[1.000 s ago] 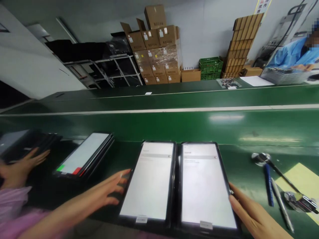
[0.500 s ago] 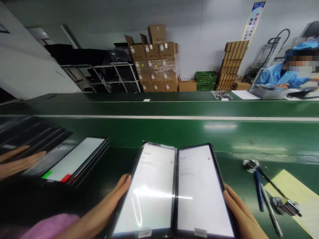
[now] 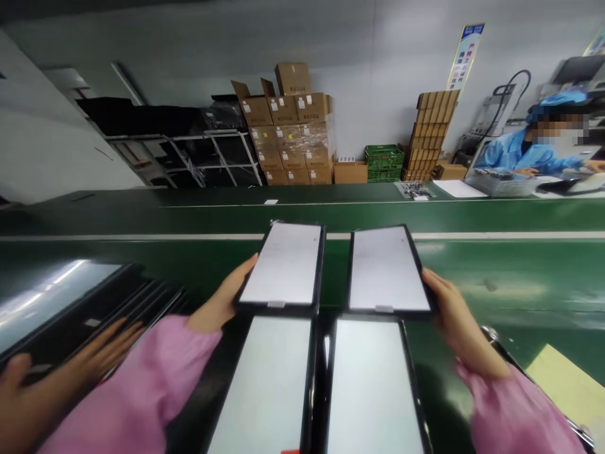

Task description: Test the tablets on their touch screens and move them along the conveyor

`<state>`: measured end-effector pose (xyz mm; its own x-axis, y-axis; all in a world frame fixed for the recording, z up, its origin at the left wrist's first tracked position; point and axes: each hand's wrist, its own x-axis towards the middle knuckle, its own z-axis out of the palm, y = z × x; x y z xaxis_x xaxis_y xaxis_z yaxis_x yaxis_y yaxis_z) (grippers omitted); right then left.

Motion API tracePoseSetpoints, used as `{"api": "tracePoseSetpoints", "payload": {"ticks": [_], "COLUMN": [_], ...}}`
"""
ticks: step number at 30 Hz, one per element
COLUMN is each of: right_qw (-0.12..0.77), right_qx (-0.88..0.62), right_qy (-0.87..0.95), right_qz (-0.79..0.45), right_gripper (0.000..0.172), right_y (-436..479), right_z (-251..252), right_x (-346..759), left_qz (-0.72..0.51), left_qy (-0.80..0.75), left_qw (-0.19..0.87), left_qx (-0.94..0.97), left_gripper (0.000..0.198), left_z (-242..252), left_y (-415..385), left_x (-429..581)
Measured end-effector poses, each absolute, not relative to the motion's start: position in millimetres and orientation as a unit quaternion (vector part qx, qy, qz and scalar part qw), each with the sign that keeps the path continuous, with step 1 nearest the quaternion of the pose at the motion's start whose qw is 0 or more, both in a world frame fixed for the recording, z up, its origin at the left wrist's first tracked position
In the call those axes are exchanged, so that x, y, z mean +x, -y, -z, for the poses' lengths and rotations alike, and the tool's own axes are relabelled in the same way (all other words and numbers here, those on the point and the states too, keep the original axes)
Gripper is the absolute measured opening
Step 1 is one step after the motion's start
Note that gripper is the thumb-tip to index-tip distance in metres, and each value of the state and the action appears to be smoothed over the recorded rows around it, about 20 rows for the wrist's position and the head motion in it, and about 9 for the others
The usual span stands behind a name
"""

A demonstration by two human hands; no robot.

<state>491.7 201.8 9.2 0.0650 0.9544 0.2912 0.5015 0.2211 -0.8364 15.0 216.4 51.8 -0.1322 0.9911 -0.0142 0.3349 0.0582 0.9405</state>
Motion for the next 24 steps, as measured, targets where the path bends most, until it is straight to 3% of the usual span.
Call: {"api": "tracePoseSetpoints", "payload": {"ticks": [2, 5, 11, 17, 21, 24], "right_qw": [0.465, 0.48, 0.488, 0.497, 0.463, 0.458], "right_qx": [-0.564, -0.55, -0.562, -0.57, -0.556, -0.557], "right_qy": [0.611, 0.588, 0.566, 0.565, 0.572, 0.561], "right_qz": [-0.304, -0.348, -0.356, -0.331, -0.386, -0.406], "right_gripper": [0.055, 0.057, 0.048, 0.067, 0.08, 0.09], "right_y": [-247.9, -287.9, -307.3, -275.1, -217.8, -194.7], "right_z": [-3.4, 22.2, 66.2, 36.3, 30.5, 38.5], "right_x": [478.1, 459.1, 457.3, 491.5, 480.4, 457.6], "left_qz": [-0.435, -0.431, -0.381, -0.385, -0.342, -0.268], "left_qy": [-0.6, -0.59, -0.618, -0.64, -0.542, -0.296], "left_qw": [0.447, 0.509, 0.523, 0.397, 0.375, 0.156], "left_qx": [0.501, 0.455, 0.446, 0.534, 0.67, 0.903], "left_gripper": [0.044, 0.036, 0.035, 0.032, 0.03, 0.036], "left_z": [-33.6, -7.6, 26.2, -26.4, -37.1, -6.8], "left_y": [-270.9, -321.7, -328.4, -325.4, -238.1, -139.3], "left_x": [54.1, 89.0, 103.8, 76.4, 83.2, 111.3]}}
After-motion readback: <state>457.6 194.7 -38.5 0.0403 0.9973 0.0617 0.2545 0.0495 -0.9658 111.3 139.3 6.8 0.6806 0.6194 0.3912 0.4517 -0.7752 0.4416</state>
